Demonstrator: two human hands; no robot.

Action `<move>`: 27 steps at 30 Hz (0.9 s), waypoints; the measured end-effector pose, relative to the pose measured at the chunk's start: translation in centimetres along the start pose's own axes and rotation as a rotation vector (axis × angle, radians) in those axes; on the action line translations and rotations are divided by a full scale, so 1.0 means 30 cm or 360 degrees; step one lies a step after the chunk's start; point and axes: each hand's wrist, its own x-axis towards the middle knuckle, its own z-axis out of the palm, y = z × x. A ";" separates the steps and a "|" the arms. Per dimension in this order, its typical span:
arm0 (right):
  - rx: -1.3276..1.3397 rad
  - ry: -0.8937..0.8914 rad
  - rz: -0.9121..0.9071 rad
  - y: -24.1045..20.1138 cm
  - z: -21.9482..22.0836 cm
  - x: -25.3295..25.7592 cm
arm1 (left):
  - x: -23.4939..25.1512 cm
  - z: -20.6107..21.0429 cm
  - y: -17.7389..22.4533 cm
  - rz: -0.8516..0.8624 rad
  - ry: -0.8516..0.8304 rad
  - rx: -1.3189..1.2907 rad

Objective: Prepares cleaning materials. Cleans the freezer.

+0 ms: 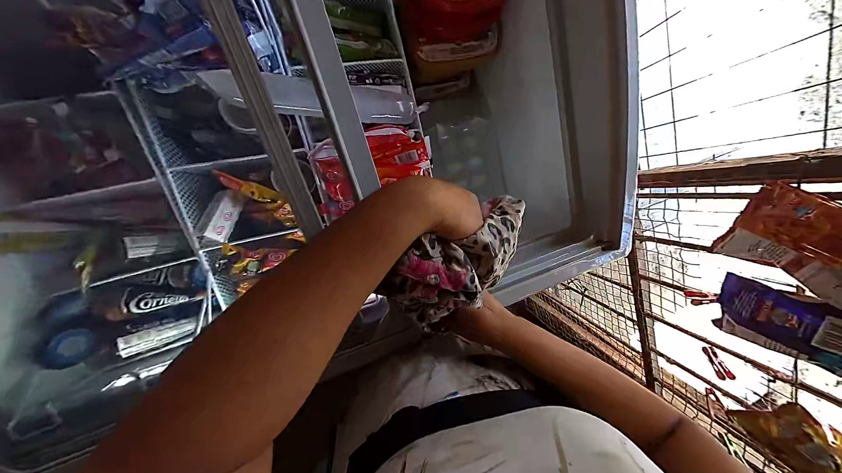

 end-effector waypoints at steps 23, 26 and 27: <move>-0.0143 -0.0332 0.0210 0.207 -0.288 -0.001 | 0.140 -0.059 -0.013 0.0053 0.0360 -0.0383; -0.0342 -0.0141 0.0235 0.260 -0.389 0.025 | 0.109 -0.065 -0.025 -0.0082 0.0561 -0.0450; -0.0395 -0.0087 0.0197 0.295 -0.430 0.022 | 0.111 -0.051 -0.035 -0.0110 0.0649 -0.0469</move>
